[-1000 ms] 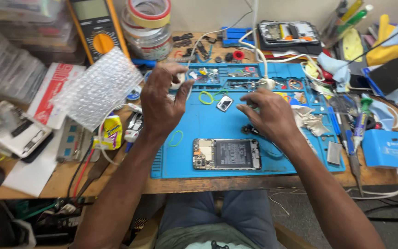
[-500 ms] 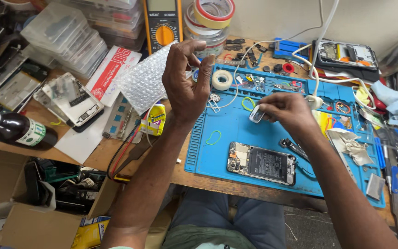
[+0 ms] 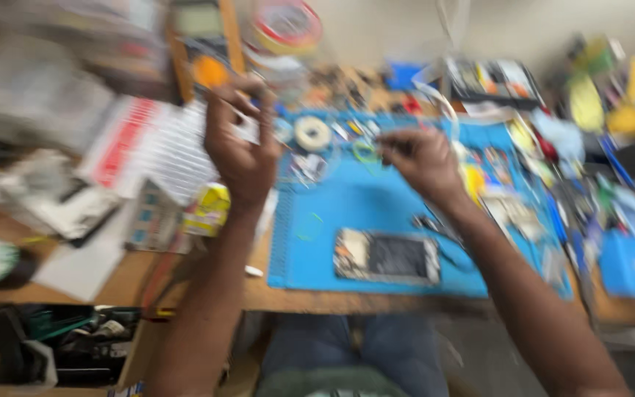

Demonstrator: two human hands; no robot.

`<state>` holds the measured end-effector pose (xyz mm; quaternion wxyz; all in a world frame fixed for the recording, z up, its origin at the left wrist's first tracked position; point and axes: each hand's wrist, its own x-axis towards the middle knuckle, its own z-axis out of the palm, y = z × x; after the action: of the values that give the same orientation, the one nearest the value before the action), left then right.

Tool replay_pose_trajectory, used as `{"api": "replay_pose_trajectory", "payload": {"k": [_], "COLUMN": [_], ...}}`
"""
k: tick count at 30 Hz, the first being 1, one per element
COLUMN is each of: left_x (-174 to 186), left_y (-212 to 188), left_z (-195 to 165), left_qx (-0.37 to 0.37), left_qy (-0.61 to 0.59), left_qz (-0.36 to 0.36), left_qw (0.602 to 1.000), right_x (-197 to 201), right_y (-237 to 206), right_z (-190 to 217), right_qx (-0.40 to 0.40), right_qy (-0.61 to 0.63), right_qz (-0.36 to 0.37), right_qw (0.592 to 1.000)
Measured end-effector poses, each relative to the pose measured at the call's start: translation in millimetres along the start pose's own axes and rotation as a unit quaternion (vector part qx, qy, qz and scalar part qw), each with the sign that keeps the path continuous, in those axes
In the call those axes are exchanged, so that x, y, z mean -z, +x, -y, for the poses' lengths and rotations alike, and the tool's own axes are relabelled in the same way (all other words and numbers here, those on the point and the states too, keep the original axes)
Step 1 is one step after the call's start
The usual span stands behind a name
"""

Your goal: The person repairs a smartphone at a workbench. They test the powered-on phone, open it on the mat, disconnect and remove internal components including the battery, handle the back cover and small parts, and reposition the phone body while working on its internals.

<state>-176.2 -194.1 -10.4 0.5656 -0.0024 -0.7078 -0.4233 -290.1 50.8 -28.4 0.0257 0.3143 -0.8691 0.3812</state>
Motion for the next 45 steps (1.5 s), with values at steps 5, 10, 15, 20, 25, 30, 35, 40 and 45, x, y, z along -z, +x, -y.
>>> {"api": "replay_pose_trajectory", "payload": {"k": [5, 10, 15, 20, 25, 30, 35, 40, 45], "left_x": [-3, -14, -20, -21, -24, -24, -26, -26, -27], "left_y": [-23, -35, -39, -38, -38, -43, -38, -37, -41], "left_z": [-12, -28, -30, -29, -23, -17, -13, -11, -9], "left_qx": [-0.034, -0.071, -0.070, -0.068, -0.076, -0.112, -0.107, -0.116, -0.112], "left_qy": [-0.042, -0.014, -0.010, 0.000, 0.006, 0.001, -0.007, -0.010, -0.013], "left_qz": [0.119, 0.198, 0.233, 0.237, 0.234, 0.225, 0.212, 0.210, 0.202], "left_qw": [0.991, 0.978, 0.970, 0.969, 0.969, 0.968, 0.971, 0.971, 0.973], "right_x": [88, 102, 83, 63, 68, 74, 87, 80, 47], "right_y": [-89, -161, -170, -149, -137, -130, -99, -97, -127], "right_z": [-25, -13, -9, -9, -29, -54, -60, -28, 34], "right_qx": [-0.072, -0.100, -0.084, -0.079, -0.048, -0.059, -0.232, 0.035, 0.166], "right_qy": [-0.101, -0.194, -0.230, -0.266, -0.262, -0.356, -0.171, -0.224, -0.196], "right_qz": [0.008, 0.052, 0.001, 0.028, -0.022, 0.018, 0.089, 0.045, 0.184], "right_qw": [0.992, 0.975, 0.970, 0.960, 0.964, 0.932, 0.953, 0.973, 0.949]}}
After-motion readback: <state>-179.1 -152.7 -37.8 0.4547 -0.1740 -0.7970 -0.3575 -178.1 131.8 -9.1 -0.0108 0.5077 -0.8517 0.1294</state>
